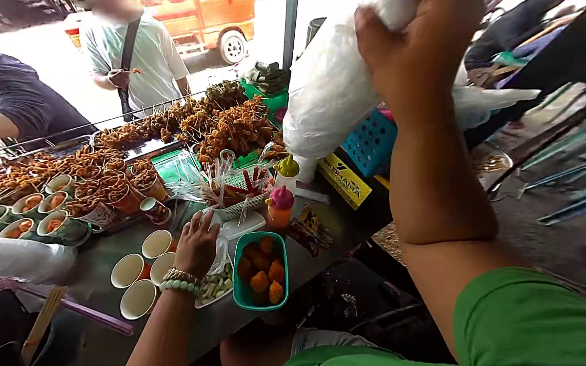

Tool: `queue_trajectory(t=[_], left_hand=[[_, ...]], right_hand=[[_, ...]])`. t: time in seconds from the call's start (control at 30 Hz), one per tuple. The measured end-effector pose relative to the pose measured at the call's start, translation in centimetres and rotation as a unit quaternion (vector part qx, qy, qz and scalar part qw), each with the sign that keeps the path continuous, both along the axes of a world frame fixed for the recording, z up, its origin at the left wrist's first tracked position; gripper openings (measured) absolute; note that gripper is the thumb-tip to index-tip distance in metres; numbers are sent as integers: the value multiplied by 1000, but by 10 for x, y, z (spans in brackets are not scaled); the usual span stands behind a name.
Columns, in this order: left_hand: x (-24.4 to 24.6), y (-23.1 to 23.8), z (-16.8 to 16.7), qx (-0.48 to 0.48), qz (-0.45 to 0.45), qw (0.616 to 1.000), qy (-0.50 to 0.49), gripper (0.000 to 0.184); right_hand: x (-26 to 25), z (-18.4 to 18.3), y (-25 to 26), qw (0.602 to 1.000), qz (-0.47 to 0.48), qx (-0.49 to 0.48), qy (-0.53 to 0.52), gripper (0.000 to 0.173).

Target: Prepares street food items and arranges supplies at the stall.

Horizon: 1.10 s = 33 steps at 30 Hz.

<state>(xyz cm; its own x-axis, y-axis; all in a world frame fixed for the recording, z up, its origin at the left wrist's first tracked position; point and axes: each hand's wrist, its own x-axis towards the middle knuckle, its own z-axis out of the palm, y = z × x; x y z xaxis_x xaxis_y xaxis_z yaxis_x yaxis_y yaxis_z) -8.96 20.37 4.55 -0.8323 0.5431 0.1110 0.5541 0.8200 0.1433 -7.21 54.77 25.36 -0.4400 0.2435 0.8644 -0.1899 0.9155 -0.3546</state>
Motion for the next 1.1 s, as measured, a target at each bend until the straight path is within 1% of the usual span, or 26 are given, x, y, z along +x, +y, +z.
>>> queue_trajectory(t=[0.1, 0.13, 0.2, 0.3, 0.4, 0.5, 0.7, 0.8, 0.87, 0.9, 0.97, 1.0, 1.03, 1.1], left_hand=[[-34, 32, 4, -111, 40, 984, -131, 37], [-42, 39, 2, -138, 45, 977, -158, 37], [-52, 48, -5, -170, 49, 967, -181, 37], [-54, 53, -8, -190, 66, 965, -170, 39], [-51, 51, -9, -186, 76, 968, -148, 40], [-47, 44, -8, -184, 91, 968, -146, 40], [-37, 29, -6, -185, 132, 964, -141, 38], [-36, 24, -7, -190, 129, 964, -136, 38], [-32, 20, -8, -155, 122, 973, -119, 37], [-28, 17, -9, -109, 117, 983, -95, 35], [-19, 10, -17, 17, 89, 996, 16, 26], [-16, 7, -18, 66, 76, 992, 73, 23], [-12, 5, -15, 101, 75, 986, 107, 22], [3, 2, -3, 150, 101, 975, 127, 27]], right_hand=[[-47, 2, -7, 999, 16, -45, -27, 43], [-61, -1, -11, 997, 17, -60, -56, 45], [-86, -12, -16, 989, 13, -80, -123, 46], [-118, -31, -19, 977, 1, -90, -196, 47], [-138, -50, -21, 964, 2, -96, -248, 46], [-149, -66, -24, 953, 3, -100, -285, 47], [-156, -92, -24, 939, 5, -115, -325, 47], [-157, -105, -26, 931, 8, -116, -346, 47], [-156, -116, -27, 928, 18, -106, -356, 48], [-155, -119, -28, 925, 24, -99, -367, 48], [-152, -121, -28, 911, 27, -85, -402, 52], [-149, -120, -27, 904, 21, -78, -419, 55], [-146, -118, -26, 900, 12, -68, -431, 59], [-133, -111, -25, 902, -2, -46, -429, 73]])
